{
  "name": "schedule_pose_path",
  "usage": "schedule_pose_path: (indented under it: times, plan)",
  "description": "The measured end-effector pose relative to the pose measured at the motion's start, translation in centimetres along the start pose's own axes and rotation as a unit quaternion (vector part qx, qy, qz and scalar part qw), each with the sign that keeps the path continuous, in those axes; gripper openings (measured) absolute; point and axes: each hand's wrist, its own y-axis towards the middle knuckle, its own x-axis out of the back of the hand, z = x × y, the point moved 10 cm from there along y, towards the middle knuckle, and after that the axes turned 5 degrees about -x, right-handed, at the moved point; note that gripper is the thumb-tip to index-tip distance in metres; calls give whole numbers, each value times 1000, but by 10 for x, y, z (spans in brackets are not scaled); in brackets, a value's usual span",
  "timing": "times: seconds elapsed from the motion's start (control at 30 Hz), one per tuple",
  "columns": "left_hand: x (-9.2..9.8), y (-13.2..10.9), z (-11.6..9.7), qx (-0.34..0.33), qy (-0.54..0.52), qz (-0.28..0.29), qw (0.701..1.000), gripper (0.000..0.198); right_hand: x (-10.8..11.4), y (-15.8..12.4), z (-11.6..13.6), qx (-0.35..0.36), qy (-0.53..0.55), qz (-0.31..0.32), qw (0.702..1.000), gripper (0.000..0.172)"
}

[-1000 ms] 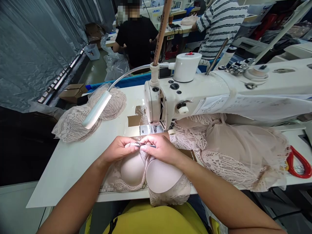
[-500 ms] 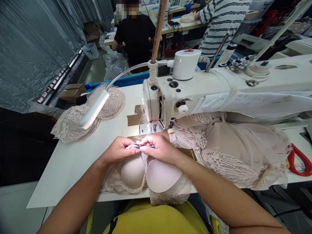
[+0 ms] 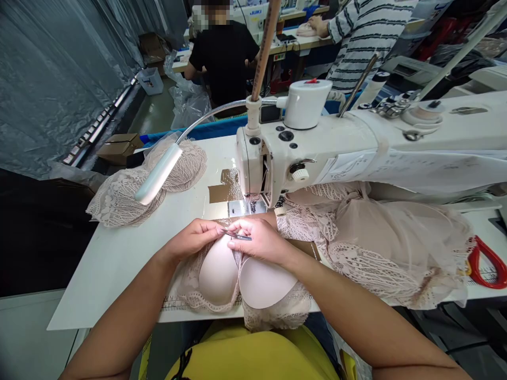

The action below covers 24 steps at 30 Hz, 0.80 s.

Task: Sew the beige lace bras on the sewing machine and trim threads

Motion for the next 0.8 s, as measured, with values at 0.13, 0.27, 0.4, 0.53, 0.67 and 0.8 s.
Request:
schedule_pose_path:
  times: [0.13,0.27,0.4,0.53,0.67,0.8]
  plan:
    - [19,1,6,21,-44,-21,999,43,4,-1,6,21,-59,-18,998,17]
    - [27,2,10,30,-88,-15,996,55,7,-4,9,34,-85,-19,996,18]
    - [28,0,6,19,-108,0,994,60,10,-5,8,40,-103,-37,993,19]
    - [22,-5,-4,-13,-47,4,999,46,10,-4,7,47,-103,-45,993,20]
    - [-8,-10,-9,-37,-24,75,996,39,7,-5,13,64,-107,-42,991,24]
    - [-11,-9,-11,-61,-22,43,997,38,3,-9,14,53,-79,-12,995,29]
